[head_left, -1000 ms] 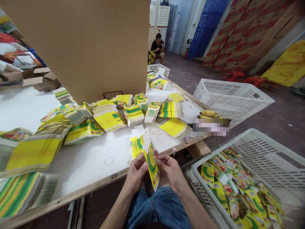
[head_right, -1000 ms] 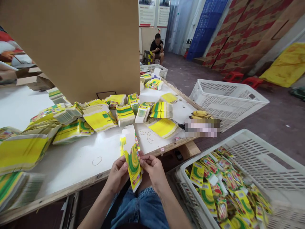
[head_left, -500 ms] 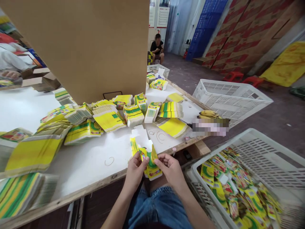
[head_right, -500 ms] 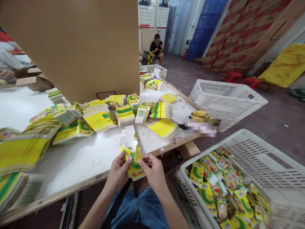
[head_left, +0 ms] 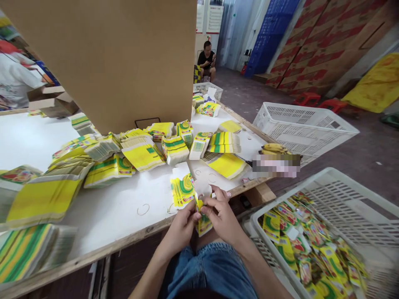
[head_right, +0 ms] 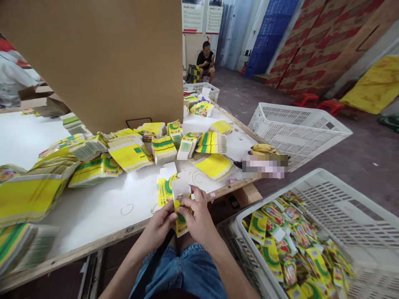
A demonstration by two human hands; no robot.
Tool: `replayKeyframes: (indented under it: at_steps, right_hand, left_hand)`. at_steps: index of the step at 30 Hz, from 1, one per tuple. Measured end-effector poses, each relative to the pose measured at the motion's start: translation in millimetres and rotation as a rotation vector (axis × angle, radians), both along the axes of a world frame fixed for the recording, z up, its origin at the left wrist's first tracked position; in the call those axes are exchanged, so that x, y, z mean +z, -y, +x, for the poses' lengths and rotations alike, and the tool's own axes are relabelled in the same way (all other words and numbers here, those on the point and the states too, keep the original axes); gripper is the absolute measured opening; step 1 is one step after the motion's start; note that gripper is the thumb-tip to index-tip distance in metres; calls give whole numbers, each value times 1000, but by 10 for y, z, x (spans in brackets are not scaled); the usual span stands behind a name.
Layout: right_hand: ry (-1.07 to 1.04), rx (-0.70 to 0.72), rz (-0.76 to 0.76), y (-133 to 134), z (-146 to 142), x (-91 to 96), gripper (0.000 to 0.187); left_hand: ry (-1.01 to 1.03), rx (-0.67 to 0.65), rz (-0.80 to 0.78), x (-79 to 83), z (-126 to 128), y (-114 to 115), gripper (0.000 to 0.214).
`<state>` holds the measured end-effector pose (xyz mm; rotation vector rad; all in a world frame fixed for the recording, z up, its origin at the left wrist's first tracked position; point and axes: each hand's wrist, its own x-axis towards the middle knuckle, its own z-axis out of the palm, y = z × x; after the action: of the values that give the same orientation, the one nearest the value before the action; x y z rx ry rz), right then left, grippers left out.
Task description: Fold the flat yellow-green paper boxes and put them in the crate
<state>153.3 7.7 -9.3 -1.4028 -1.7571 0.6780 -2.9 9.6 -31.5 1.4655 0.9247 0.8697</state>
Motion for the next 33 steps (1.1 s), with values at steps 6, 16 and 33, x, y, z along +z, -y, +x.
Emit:
replayKeyframes:
  at_steps: [6, 16, 33]
  right_hand:
    - [-148, -7, -20, 15, -82, -17, 18]
    - [-373, -215, -14, 110, -103, -199, 42]
    - [-633, 75, -239, 106, 85, -134, 38]
  left_hand:
    - [74, 102, -77, -50, 48, -4, 37]
    - [265, 332, -239, -184, 143, -22, 31]
    - [313, 72, -220, 55, -105, 7, 53]
